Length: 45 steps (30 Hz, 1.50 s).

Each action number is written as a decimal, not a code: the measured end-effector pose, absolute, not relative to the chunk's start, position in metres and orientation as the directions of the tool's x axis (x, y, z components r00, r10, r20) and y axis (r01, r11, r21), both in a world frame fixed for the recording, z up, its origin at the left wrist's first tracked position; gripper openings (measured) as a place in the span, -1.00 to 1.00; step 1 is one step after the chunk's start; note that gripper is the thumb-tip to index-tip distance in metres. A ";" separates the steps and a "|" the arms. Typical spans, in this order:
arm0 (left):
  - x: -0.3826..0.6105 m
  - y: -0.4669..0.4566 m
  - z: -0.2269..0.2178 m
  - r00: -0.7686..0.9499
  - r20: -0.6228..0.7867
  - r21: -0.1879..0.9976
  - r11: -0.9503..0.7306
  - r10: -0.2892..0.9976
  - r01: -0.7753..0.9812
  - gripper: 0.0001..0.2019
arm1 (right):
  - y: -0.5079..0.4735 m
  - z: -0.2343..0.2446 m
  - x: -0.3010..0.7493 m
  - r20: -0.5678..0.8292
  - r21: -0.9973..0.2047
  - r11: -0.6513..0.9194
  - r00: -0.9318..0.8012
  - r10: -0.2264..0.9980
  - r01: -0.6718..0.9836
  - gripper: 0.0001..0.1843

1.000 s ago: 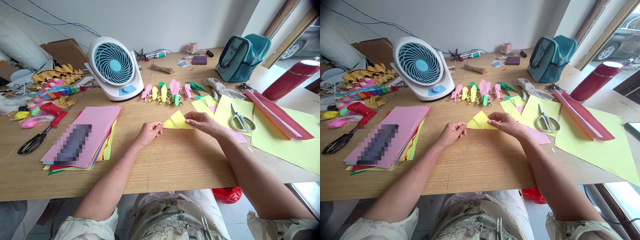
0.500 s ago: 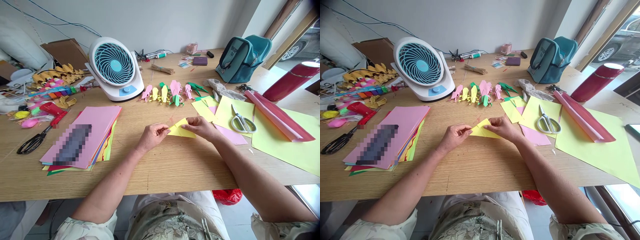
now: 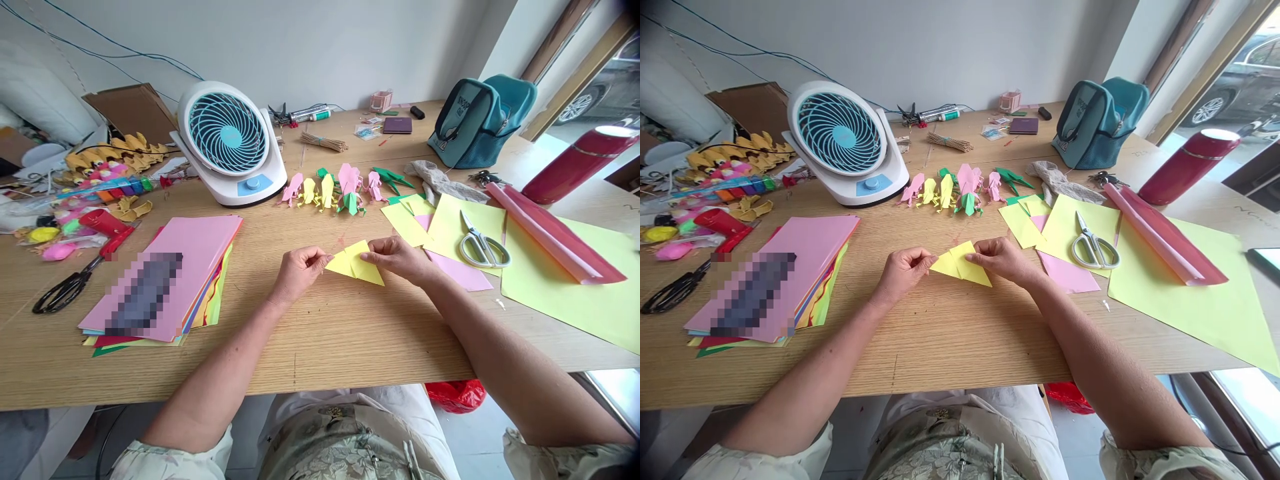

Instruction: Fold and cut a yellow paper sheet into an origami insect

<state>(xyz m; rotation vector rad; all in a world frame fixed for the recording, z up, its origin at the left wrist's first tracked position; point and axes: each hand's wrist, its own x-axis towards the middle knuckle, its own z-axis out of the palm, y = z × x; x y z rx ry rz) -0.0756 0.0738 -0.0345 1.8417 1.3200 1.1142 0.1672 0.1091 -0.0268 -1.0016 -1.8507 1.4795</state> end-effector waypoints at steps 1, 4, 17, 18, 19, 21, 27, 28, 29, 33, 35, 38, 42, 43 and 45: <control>-0.077 0.075 -0.034 0.125 0.257 0.883 -0.286 0.958 0.372 -0.64 | 0.109 -0.026 0.167 -0.024 -0.976 0.103 -0.567 0.823 0.190 -0.48; -0.079 0.077 -0.033 0.089 0.120 0.992 -0.122 0.989 0.020 -0.53 | 0.109 -0.026 0.167 -0.004 -0.986 0.094 -0.590 0.807 0.135 -0.51; -0.055 0.056 -0.026 0.411 0.134 0.991 -0.123 0.902 -0.055 -0.58 | 0.087 -0.039 0.142 -0.081 -0.982 -0.183 -0.764 0.640 -0.049 -0.58; -0.054 0.055 -0.025 0.427 0.146 0.989 -0.121 0.893 -0.084 -0.61 | 0.086 -0.040 0.140 -0.089 -0.978 -0.204 -0.776 0.624 -0.052 -0.56; -0.053 0.053 -0.024 0.438 0.149 0.988 -0.112 0.887 -0.111 -0.64 | 0.084 -0.040 0.138 -0.091 -0.975 -0.217 -0.788 0.609 -0.055 -0.54; -0.052 0.052 -0.023 0.447 0.145 0.986 -0.093 0.883 -0.135 -0.69 | 0.082 -0.038 0.136 -0.091 -0.971 -0.232 -0.802 0.591 -0.060 -0.50; -0.060 0.056 -0.021 0.369 0.185 0.983 -0.167 0.911 -0.080 -0.70 | 0.083 -0.024 0.142 -0.114 -0.985 -0.171 -0.709 0.696 -0.009 -0.53; -0.062 0.057 -0.020 0.338 0.186 0.983 -0.174 0.922 -0.066 -0.70 | 0.084 -0.023 0.145 -0.121 -0.987 -0.161 -0.688 0.716 0.006 -0.55; -0.064 0.059 -0.020 0.310 0.176 0.984 -0.168 0.934 -0.054 -0.70 | 0.086 -0.023 0.148 -0.123 -0.988 -0.154 -0.669 0.733 0.014 -0.56; -0.069 0.063 -0.020 0.244 0.099 0.995 -0.094 0.965 -0.030 -0.67 | 0.093 -0.022 0.158 -0.050 -0.994 -0.104 -0.654 0.755 -0.044 -0.52; -0.070 0.064 -0.020 0.236 0.078 0.997 -0.082 0.968 0.006 -0.67 | 0.094 -0.020 0.160 -0.021 -0.999 -0.042 -0.679 0.734 -0.014 -0.49; -0.069 0.065 -0.024 0.236 0.066 0.994 -0.084 0.969 0.065 -0.68 | 0.092 -0.017 0.159 -0.047 -0.988 0.070 -0.698 0.715 0.139 -0.49; -0.069 0.066 -0.028 0.239 0.069 0.989 -0.098 0.968 0.111 -0.70 | 0.091 -0.023 0.153 -0.087 -0.972 0.087 -0.679 0.728 0.218 -0.50; -0.068 0.066 -0.028 0.248 0.063 0.989 -0.093 0.967 0.112 -0.70 | 0.091 -0.025 0.152 -0.083 -0.971 0.091 -0.669 0.739 0.222 -0.50; -0.068 0.067 -0.029 0.280 0.035 0.993 -0.065 0.959 0.098 -0.68 | 0.092 -0.029 0.150 -0.064 -0.967 0.112 -0.645 0.761 0.228 -0.52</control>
